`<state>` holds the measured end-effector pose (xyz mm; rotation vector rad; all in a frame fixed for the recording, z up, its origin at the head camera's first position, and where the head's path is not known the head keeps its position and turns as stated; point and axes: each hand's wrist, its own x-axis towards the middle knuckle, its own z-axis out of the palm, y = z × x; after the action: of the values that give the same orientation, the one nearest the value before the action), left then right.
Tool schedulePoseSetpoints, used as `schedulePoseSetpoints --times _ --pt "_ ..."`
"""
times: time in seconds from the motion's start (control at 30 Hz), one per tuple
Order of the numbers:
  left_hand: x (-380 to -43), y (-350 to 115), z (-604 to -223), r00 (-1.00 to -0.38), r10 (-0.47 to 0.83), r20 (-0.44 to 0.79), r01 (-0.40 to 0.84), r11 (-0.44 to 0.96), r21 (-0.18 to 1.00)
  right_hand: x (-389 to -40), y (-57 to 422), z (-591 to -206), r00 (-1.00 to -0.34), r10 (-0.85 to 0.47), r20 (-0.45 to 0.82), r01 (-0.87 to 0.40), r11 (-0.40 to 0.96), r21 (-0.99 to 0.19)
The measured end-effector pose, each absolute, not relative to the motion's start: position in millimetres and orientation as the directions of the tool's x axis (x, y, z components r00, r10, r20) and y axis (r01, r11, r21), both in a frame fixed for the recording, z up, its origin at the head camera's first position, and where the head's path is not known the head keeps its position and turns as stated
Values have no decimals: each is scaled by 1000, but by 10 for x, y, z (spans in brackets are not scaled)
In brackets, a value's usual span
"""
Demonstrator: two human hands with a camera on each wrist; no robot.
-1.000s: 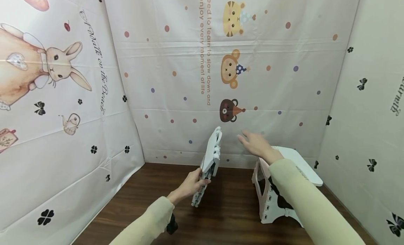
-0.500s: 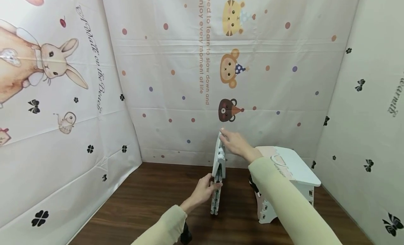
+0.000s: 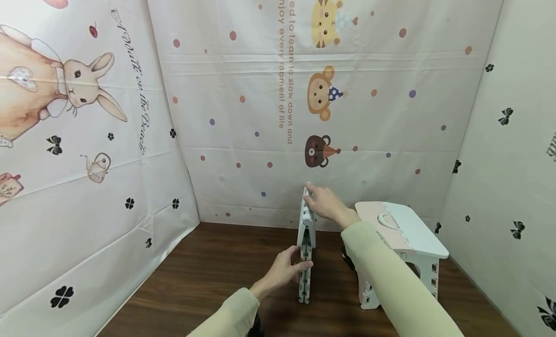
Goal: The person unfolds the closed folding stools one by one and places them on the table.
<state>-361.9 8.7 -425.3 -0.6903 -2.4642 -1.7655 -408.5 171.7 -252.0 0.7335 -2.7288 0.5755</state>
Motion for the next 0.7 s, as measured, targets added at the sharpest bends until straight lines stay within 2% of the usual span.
schedulePoseSetpoints --times 0.43,0.57,0.7 --pt "-3644 35 -4254 -904 348 249 359 301 883 -4055 1774 -2495 -843 -394 366 -510 802 -311" --pt "-3649 21 -4250 -897 353 266 385 328 863 -4013 1909 -2675 -839 -426 337 -524 799 -296" --pt "-3644 -5 -4258 -890 371 265 402 365 840 -3922 2001 -2955 -861 -429 271 -505 778 -374"
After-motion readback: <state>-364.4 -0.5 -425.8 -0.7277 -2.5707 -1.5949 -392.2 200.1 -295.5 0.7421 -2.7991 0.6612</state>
